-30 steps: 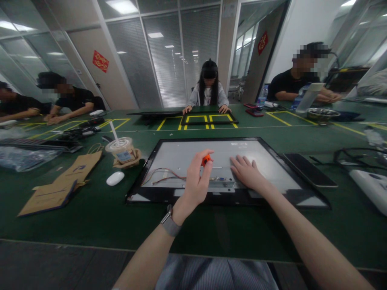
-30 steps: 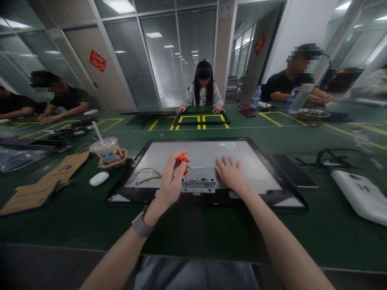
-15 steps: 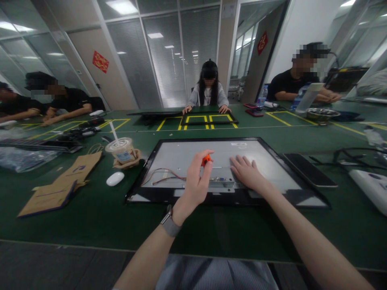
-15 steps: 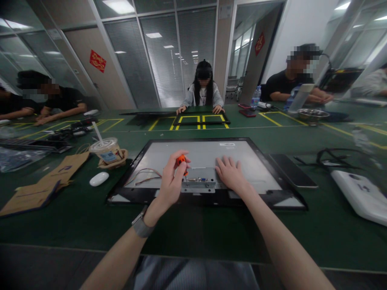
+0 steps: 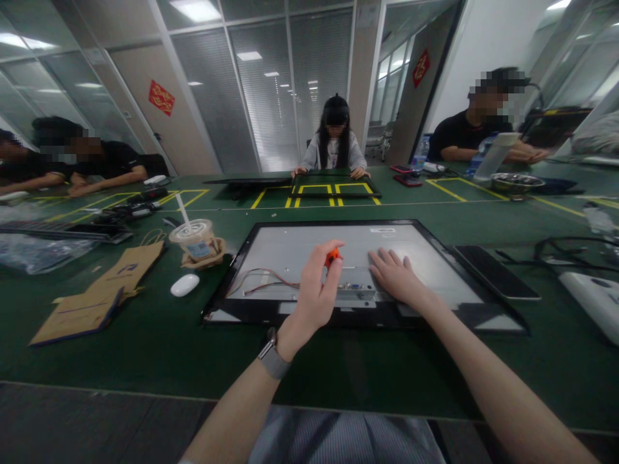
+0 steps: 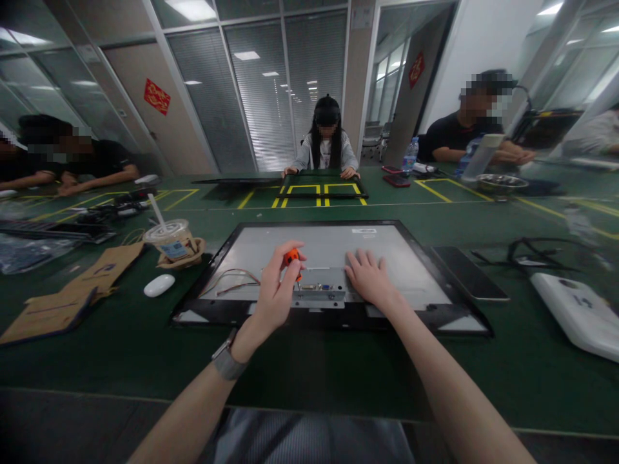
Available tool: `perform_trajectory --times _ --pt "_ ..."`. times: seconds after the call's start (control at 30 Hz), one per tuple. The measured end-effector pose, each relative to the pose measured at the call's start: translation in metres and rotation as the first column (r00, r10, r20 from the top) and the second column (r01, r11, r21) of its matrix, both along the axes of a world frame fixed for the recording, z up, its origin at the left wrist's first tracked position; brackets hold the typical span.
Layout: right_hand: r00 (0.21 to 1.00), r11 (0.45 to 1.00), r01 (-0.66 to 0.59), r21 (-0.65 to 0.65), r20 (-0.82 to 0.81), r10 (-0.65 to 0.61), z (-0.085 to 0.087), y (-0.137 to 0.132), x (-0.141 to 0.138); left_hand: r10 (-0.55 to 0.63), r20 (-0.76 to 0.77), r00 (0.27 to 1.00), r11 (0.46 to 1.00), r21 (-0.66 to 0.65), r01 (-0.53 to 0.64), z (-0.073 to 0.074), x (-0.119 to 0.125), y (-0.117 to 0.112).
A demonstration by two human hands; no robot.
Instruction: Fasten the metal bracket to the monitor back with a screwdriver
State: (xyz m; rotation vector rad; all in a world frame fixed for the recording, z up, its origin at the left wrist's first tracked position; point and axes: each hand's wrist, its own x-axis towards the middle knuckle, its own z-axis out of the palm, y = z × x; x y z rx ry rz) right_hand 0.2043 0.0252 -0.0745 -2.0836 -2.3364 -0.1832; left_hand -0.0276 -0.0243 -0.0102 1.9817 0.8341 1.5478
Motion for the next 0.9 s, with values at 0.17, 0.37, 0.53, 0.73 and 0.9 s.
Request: perform_trajectory --times 0.17,0.37,0.53,0.73,0.9 --pt "1.000 1.000 -0.017 0.004 -0.015 0.017 -0.0018 0.0006 0.0017 -0.003 -0.002 1.000 1.000 0.010 0.003 -0.0009 0.0005 -0.0004" --pt "1.000 1.000 0.007 -0.001 0.005 -0.007 0.0010 -0.0009 -0.0016 -0.013 -0.035 0.999 0.998 0.056 0.015 0.0007 0.0023 -0.0037" --pt "0.999 0.999 0.023 -0.029 0.029 -0.022 0.0033 -0.0010 -0.0024 -0.024 -0.045 0.999 0.996 0.088 0.028 0.0015 0.0040 -0.0054" --pt "1.000 1.000 0.002 -0.012 0.021 -0.001 0.0023 -0.0008 -0.0001 -0.021 -0.018 1.000 0.998 0.065 0.022 0.0016 0.0032 -0.0037" --pt "1.000 1.000 -0.009 -0.007 0.024 0.009 0.0011 -0.0007 0.0002 -0.008 0.029 1.000 1.000 0.029 0.007 0.0027 0.0007 -0.0003"
